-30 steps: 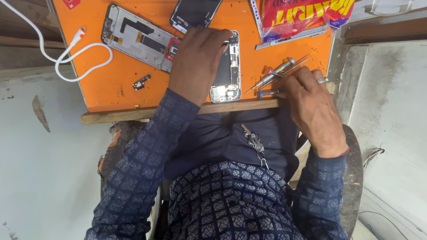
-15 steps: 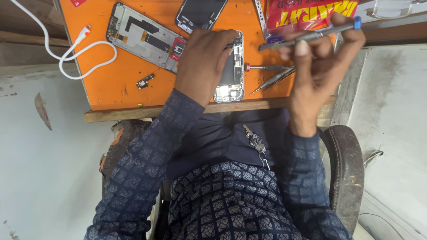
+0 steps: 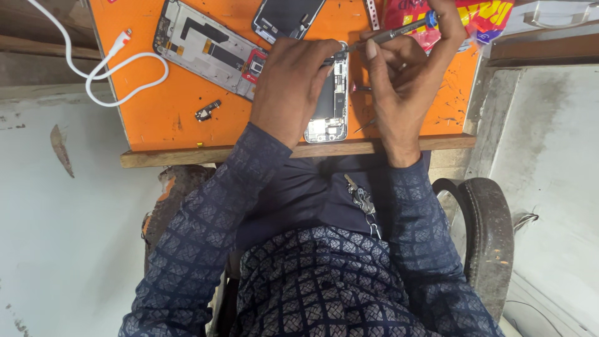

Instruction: The person disassembles and reassembles two smartphones on an orange workbench. They use a screwdriver to remove screws, detach internal components, and then reattach parts and secure them with screws. The person handles the phones and tools with both hands throughout the process.

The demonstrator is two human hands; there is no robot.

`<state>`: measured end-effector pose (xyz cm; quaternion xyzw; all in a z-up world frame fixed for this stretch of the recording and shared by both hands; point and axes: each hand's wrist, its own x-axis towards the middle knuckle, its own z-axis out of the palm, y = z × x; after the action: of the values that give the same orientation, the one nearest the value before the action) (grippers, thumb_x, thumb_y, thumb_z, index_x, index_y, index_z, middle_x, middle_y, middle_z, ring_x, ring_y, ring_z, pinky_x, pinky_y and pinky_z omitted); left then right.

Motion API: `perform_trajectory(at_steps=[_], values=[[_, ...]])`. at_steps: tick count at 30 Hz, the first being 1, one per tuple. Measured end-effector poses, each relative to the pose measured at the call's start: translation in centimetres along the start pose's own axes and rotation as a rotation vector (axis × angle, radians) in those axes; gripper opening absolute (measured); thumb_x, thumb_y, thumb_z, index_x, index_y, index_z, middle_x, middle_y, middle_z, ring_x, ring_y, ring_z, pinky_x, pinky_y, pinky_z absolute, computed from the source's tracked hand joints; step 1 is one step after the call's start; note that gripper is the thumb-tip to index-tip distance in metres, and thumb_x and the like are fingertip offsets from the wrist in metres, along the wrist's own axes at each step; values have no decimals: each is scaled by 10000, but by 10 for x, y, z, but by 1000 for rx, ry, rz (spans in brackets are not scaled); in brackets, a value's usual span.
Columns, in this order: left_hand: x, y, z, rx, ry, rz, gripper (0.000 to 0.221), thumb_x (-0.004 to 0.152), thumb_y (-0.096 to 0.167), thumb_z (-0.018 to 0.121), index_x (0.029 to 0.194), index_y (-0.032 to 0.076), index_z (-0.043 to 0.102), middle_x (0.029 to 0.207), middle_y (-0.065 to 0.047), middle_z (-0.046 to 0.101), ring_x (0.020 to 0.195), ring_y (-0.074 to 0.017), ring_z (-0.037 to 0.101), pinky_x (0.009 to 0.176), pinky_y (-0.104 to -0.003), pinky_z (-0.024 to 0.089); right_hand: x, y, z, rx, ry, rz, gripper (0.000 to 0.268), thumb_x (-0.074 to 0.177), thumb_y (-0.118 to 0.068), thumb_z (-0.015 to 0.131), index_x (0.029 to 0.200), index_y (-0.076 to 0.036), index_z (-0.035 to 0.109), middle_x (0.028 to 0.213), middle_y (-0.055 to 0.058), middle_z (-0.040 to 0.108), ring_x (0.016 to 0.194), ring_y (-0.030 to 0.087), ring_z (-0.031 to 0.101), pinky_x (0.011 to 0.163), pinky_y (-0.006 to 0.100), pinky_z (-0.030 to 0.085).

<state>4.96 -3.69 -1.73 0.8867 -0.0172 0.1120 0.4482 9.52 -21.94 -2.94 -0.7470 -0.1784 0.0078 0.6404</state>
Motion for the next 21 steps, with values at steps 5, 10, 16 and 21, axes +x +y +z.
perform_trajectory(at_steps=[5,10,16,21], values=[[0,1,-1,-8,12,-9,257,991,93,693,1246,104,657,1139,-51,690,1123,-290,597,986,-423,500,1,0,2,42,17,14,658,1182,166,640,1543,-132,177,1440,96,489,1069,172,679,954,300,633],[-1,1,-1,-14,3,-15,261,990,92,688,1249,103,652,1147,-55,684,1132,-294,592,989,-425,500,1,1,1,28,-1,-15,665,1196,177,638,1557,-148,185,1479,71,431,1086,179,680,966,309,634],[-2,-1,2,8,6,-18,257,998,123,693,1251,102,653,1155,-59,673,1140,-287,590,997,-424,500,-2,2,0,70,-3,-13,669,1206,188,647,1567,-149,196,1523,63,426,1113,200,691,980,331,623],[-1,-6,5,45,6,9,281,990,164,729,1251,88,657,1176,-65,649,1132,-291,569,998,-424,490,-1,2,0,75,-10,-31,675,1204,202,654,1565,-143,200,1561,45,375,1127,212,686,981,328,613]])
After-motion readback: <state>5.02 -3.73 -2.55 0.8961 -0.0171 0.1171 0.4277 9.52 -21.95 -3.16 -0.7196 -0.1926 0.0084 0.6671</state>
